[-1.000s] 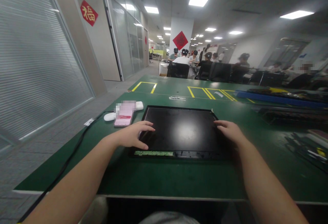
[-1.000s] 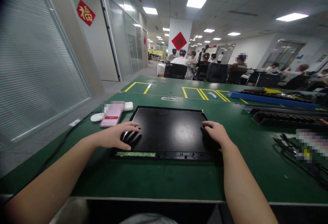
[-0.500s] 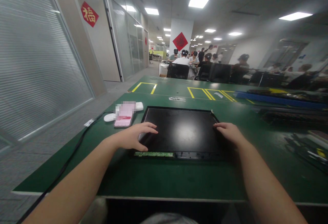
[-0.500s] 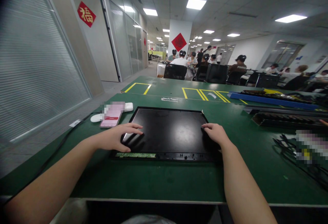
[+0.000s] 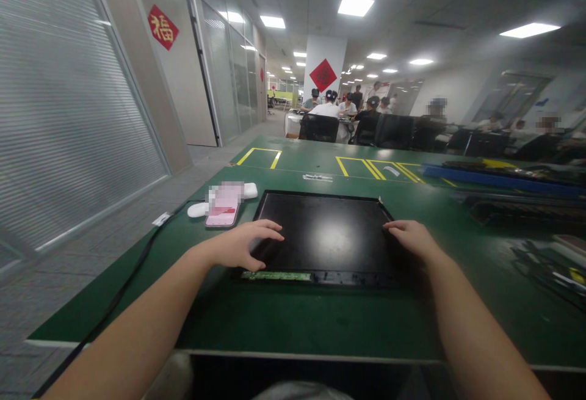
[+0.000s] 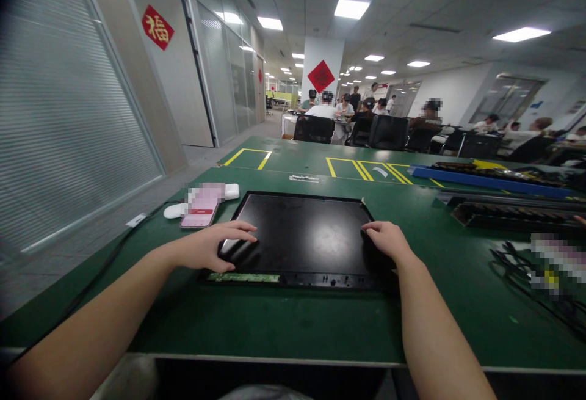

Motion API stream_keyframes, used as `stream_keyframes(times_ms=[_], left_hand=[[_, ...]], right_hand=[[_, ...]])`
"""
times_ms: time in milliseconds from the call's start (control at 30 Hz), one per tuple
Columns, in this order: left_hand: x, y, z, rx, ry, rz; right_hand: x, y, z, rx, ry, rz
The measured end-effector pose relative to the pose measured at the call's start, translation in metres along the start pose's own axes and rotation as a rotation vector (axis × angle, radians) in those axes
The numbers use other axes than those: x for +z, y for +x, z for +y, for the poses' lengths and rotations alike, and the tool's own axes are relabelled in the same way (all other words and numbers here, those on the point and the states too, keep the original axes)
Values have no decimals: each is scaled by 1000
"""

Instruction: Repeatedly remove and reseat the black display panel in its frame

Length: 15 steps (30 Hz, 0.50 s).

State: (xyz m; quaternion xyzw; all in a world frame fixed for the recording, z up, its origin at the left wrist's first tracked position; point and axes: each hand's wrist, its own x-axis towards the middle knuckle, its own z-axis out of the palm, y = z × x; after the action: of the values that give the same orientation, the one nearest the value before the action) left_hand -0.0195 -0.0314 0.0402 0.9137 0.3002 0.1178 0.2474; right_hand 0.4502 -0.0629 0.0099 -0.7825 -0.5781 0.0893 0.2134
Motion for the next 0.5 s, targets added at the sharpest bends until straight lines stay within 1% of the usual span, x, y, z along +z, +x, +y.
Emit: stream_keyframes(times_ms=[133, 233, 333, 433, 500], left_hand=[[-1, 0, -2, -16, 6, 19], [0, 1, -4, -74, 45, 53], [3, 5, -11, -160, 120, 129], [7, 9, -20, -227, 185, 238], [8, 11, -24, -254, 202, 258]], right_hand=[[1, 0, 1, 5, 12, 7], [1, 0, 1, 0, 5, 14], [-1, -2, -2, 4, 18, 40], [-5, -3, -3, 39, 25, 98], [-7, -4, -3, 84, 29, 134]])
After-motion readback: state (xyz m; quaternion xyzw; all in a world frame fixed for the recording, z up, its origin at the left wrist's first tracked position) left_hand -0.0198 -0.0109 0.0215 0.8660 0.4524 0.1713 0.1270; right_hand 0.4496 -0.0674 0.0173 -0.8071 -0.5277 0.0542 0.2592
